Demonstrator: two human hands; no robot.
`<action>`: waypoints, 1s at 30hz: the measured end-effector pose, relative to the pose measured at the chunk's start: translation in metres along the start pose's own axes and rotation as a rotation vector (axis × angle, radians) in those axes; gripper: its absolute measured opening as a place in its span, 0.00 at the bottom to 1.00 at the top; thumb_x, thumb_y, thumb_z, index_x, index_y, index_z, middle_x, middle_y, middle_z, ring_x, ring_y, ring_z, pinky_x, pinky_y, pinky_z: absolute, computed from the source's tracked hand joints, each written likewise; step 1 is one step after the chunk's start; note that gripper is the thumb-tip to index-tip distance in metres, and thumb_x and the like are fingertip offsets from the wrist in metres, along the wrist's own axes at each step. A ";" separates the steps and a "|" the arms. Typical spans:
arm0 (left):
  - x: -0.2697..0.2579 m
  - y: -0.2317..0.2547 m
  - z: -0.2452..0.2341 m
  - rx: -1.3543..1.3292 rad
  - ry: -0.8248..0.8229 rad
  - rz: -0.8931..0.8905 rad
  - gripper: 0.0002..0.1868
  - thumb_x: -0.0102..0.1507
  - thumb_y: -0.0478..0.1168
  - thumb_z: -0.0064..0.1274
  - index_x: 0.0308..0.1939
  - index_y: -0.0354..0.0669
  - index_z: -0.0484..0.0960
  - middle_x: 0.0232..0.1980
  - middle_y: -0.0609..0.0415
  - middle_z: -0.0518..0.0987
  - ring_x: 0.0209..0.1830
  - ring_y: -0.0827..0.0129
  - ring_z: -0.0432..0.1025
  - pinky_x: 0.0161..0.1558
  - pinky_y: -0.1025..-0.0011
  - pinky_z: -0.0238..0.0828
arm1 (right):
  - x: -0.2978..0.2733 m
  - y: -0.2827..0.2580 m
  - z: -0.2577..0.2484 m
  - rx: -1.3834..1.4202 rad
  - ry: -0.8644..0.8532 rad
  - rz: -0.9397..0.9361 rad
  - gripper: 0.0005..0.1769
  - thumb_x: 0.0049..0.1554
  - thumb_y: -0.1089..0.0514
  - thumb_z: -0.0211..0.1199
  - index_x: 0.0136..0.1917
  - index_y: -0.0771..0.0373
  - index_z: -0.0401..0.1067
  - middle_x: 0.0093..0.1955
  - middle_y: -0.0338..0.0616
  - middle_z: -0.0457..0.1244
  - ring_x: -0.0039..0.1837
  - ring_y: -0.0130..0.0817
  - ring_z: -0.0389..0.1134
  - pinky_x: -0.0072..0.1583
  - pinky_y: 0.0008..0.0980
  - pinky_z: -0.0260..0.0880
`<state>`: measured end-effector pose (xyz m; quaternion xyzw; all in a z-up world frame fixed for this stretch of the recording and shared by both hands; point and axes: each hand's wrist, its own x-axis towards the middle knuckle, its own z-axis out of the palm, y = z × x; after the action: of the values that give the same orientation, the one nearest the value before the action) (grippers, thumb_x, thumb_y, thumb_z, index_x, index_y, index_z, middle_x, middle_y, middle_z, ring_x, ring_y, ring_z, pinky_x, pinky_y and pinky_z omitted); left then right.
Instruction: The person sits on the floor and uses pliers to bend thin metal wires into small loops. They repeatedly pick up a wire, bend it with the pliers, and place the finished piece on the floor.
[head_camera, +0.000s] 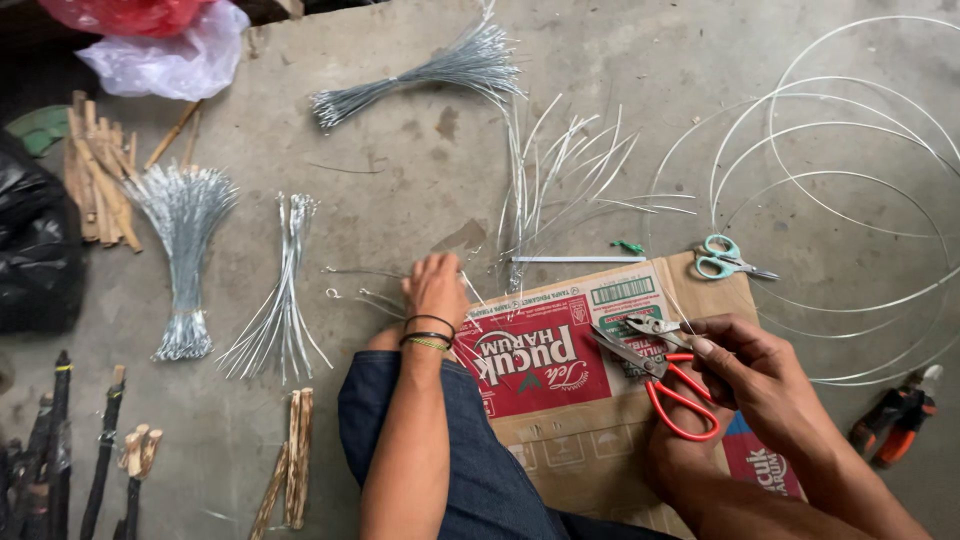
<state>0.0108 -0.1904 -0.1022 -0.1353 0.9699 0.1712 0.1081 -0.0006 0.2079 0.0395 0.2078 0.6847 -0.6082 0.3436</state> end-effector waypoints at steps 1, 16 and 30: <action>-0.005 0.006 0.001 -0.006 -0.041 -0.028 0.13 0.59 0.42 0.52 0.47 0.46 0.80 0.52 0.46 0.82 0.58 0.49 0.72 0.60 0.49 0.58 | 0.002 0.001 0.001 -0.021 -0.011 -0.011 0.14 0.63 0.59 0.58 0.58 0.66 0.76 0.37 0.37 0.63 0.36 0.21 0.58 0.37 0.25 0.57; -0.058 0.017 0.015 -0.235 0.065 -0.099 0.13 0.52 0.40 0.64 0.38 0.45 0.80 0.40 0.50 0.84 0.46 0.50 0.78 0.49 0.53 0.62 | 0.027 0.023 0.015 0.308 -0.079 -0.111 0.13 0.63 0.63 0.58 0.60 0.69 0.72 0.37 0.37 0.60 0.34 0.21 0.55 0.35 0.24 0.56; -0.086 0.099 -0.166 -0.252 0.673 0.194 0.08 0.61 0.30 0.58 0.44 0.40 0.83 0.43 0.50 0.82 0.46 0.56 0.76 0.53 0.59 0.67 | -0.001 0.037 -0.010 0.263 0.050 -0.174 0.14 0.61 0.65 0.58 0.60 0.70 0.73 0.35 0.37 0.62 0.34 0.22 0.57 0.35 0.25 0.57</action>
<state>0.0345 -0.1417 0.1019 -0.1036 0.9309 0.2444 -0.2510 0.0236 0.2244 0.0151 0.2059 0.6230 -0.7147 0.2423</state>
